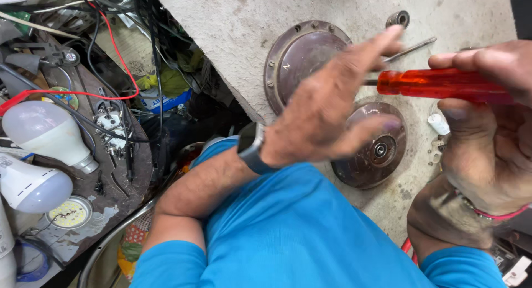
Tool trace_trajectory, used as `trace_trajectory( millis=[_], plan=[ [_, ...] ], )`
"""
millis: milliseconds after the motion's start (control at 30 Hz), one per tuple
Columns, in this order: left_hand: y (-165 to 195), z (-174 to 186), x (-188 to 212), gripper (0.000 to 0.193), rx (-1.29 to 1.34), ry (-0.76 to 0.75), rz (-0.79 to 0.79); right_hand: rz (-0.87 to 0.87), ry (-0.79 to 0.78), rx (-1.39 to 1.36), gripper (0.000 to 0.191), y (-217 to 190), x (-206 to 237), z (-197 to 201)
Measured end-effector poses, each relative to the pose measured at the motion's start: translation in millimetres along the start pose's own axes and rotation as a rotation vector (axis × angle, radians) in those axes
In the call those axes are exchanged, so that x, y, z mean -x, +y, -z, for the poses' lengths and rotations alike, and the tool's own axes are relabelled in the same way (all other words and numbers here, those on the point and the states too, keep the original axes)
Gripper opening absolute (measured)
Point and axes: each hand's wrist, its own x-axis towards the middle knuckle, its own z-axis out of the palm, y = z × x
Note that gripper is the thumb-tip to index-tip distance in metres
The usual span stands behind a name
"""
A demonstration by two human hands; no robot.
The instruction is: The person uses a hammer and a red-handled screwdriver to adjust and secure small metal pins on two circular metal components on a workbench. The person repeatedly taps the pins and uses the screwdriver to pry or align them, then flips the components to inspect the other side.
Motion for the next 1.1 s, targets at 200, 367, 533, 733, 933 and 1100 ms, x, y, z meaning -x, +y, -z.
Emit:
trace_trajectory(
  millis=[200,367,533,733,933,1100],
  plan=[
    [47,-75,-18,0.081,-0.162,0.248,0.046,0.103,-0.004,-0.121,0.027,14,-3,1],
    [15,-97,-27,0.061,-0.335,0.223,0.008,0.197,-0.065,-0.265,0.027,23,0,-7],
    [12,-95,-32,0.032,-0.365,0.337,-0.022,0.253,-0.121,-0.364,0.026,27,-17,-19],
    [11,-72,-57,0.009,-0.138,0.294,-0.05,0.257,-0.143,-0.414,0.025,45,-27,-21],
    [-4,-61,-71,0.022,-0.016,-0.116,0.014,0.211,-0.094,-0.309,0.025,37,-34,-23],
    [-18,-7,-57,0.048,0.193,0.019,-0.231,0.141,-0.048,-0.16,0.024,39,-37,-26]
  ],
)
